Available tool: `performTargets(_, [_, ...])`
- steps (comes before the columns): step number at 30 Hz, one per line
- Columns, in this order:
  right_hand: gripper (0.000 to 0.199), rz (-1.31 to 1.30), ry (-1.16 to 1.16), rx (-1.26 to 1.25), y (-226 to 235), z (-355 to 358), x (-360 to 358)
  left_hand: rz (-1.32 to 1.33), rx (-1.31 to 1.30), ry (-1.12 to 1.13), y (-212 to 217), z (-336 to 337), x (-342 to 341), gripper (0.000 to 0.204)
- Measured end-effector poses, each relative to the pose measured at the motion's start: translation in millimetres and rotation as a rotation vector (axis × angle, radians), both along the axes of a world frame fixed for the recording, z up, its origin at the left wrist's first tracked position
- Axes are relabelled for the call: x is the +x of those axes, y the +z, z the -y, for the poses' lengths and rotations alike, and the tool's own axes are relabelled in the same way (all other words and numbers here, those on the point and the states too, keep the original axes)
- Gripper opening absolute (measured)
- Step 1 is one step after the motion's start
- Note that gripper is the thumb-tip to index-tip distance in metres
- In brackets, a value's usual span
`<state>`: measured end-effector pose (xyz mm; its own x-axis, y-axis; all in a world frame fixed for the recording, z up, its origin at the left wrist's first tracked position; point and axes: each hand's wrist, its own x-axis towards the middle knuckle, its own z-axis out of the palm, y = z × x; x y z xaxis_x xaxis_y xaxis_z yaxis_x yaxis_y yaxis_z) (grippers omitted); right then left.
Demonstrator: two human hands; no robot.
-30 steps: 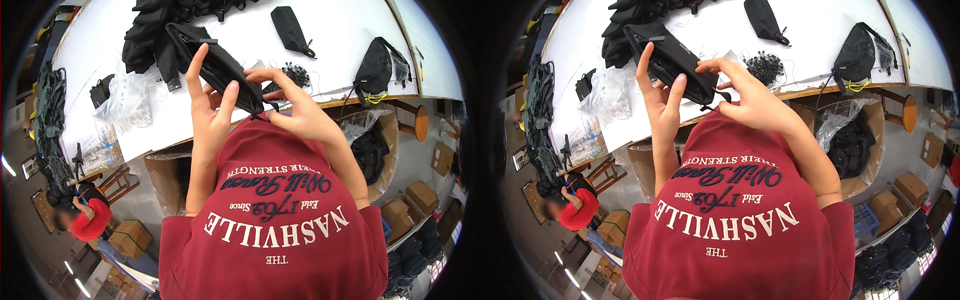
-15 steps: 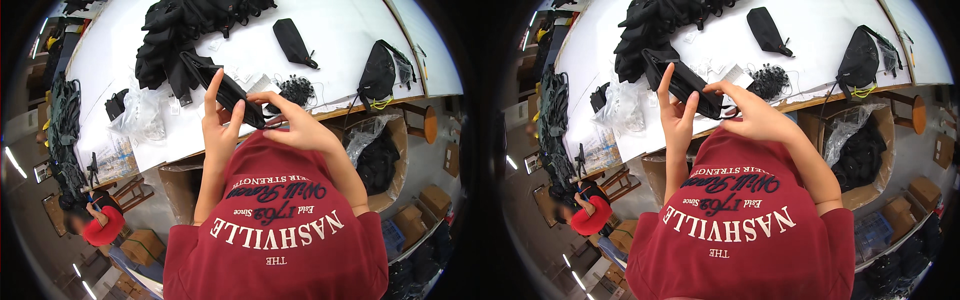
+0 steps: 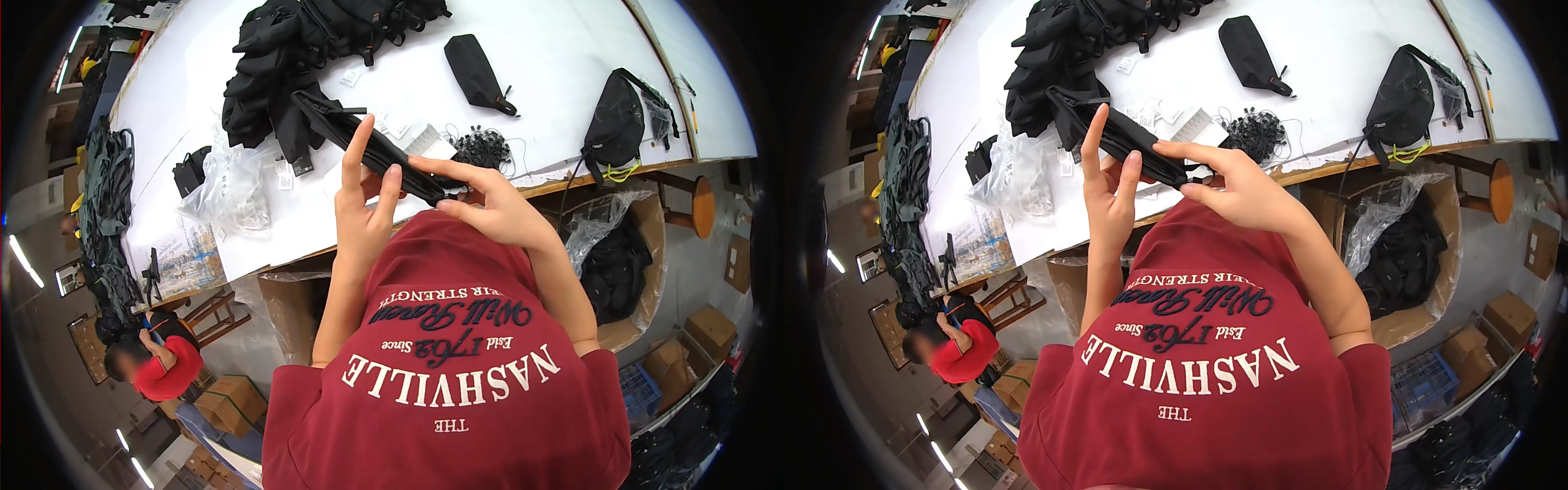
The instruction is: Checking and packing small black fabric pouches into a shipping container.
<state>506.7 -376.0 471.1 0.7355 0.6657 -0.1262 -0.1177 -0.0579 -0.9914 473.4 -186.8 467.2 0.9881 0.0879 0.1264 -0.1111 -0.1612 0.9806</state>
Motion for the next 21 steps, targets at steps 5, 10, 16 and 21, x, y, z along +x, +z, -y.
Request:
performTargets(5, [0.034, 0.262, -0.245, -0.013, 3, -14, -9, 0.064, 0.034, -0.003, -1, 3, -5, 0.063])
performTargets(10, [0.022, 0.182, -0.449, -0.012, 3, -22, -13, 0.213, -0.113, 0.198, -10, -1, -9, 0.075])
performTargets(16, [0.017, 0.031, -0.329, 0.044, 9, -22, -25, -0.153, -0.826, -0.117, -27, -23, -3, 0.059])
performTargets(21, [0.033, 0.205, -0.155, -0.095, 10, -10, -18, -0.252, -0.799, 0.139, -27, -21, 2, 0.027])
